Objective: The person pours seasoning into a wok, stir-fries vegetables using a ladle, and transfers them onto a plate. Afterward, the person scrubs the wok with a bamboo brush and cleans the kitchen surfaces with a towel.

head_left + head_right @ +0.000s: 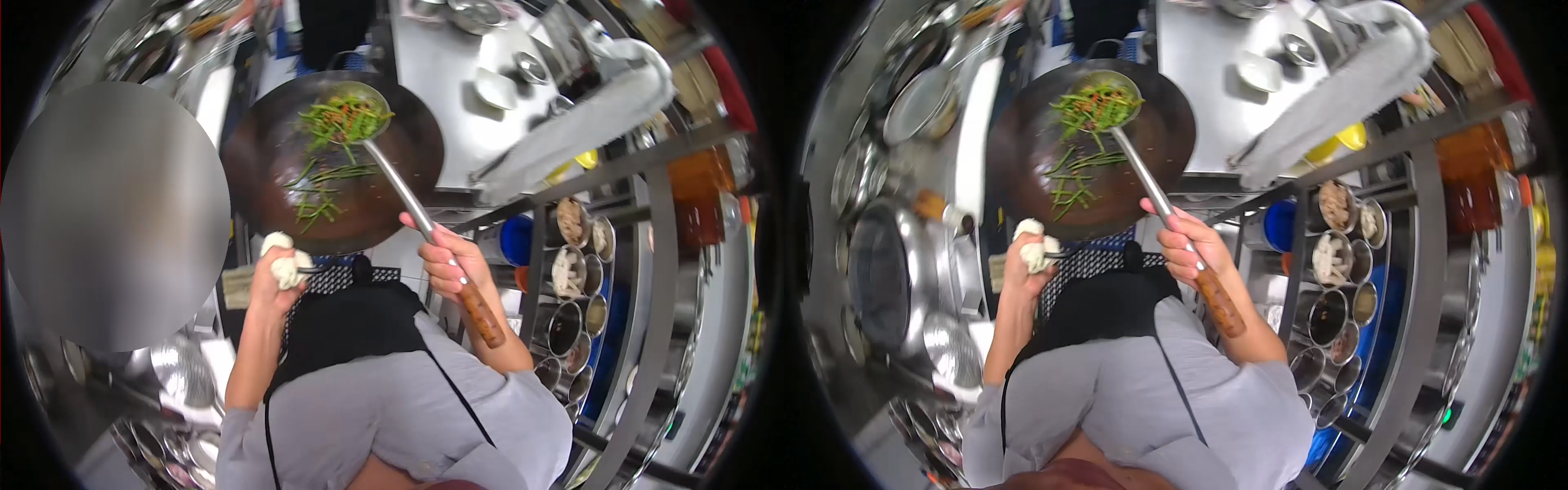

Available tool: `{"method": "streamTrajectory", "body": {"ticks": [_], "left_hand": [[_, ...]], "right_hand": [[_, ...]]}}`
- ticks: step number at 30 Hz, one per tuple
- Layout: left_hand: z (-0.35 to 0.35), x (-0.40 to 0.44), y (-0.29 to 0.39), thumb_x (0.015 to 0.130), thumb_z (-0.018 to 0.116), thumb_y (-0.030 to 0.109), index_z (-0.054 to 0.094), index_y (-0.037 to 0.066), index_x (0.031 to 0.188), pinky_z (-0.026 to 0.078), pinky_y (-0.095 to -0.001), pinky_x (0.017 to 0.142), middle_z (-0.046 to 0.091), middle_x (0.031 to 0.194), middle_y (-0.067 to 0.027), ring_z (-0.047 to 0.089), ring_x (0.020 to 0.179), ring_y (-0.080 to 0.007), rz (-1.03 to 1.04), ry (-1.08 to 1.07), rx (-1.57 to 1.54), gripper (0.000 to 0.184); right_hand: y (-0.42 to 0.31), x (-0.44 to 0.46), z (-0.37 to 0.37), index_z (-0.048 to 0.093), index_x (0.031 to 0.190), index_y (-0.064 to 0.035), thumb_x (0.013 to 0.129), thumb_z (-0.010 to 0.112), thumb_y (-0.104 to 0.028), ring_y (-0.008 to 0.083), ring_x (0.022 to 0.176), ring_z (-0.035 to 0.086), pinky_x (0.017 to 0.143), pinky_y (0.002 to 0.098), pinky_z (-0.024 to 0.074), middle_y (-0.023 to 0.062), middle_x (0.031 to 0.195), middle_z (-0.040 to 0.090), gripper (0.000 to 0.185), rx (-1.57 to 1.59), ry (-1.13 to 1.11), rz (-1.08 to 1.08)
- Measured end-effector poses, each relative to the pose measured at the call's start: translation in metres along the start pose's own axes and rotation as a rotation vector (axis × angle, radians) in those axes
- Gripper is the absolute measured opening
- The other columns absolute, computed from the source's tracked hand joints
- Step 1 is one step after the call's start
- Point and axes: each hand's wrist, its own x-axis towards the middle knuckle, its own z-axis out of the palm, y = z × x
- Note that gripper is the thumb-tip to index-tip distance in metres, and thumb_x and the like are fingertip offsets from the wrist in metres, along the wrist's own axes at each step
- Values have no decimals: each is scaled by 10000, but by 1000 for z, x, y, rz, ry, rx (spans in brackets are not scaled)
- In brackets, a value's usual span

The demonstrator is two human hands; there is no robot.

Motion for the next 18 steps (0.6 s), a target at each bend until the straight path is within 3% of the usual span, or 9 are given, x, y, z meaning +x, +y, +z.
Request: {"method": "streamTrajectory", "body": {"ticks": [4,10,13,17,18], "left_hand": [[15,36,11,808,583,150,553,112,901,469,-323,375,617,710,-64,607,553,-196,4,-86,-12,105],[22,75,31,797,589,165,555,111,875,467,-320,375,610,697,-62,597,542,-198,-18,-173,0,101],[13,73,41,791,587,184,554,129,842,466,-325,367,609,675,-56,593,513,-200,-36,-139,24,82],[-7,62,46,788,580,194,548,133,812,482,-337,362,603,651,-53,598,489,-205,-32,-103,39,73],[-9,55,49,786,577,185,547,129,813,480,-340,359,604,650,-55,598,486,-207,-42,-84,43,69]], "right_hand": [[-33,18,-12,312,1454,-73,1032,374,-198,69,442,393,353,240,400,-4,680,427,444,5,-180,-151],[-87,45,-21,370,1422,-120,1026,402,-253,74,454,391,375,250,391,-17,686,432,419,-1,-181,-443],[-124,69,-41,435,1346,-78,1014,437,-237,79,468,400,391,246,378,-18,675,419,368,-160,-65,-662],[-169,107,-67,493,1036,-123,939,582,-194,101,441,429,381,270,391,-15,628,463,149,-275,349,-927],[-177,118,-78,493,1021,-121,937,577,-184,103,438,438,380,273,396,-11,625,470,135,-337,438,-966]]}}
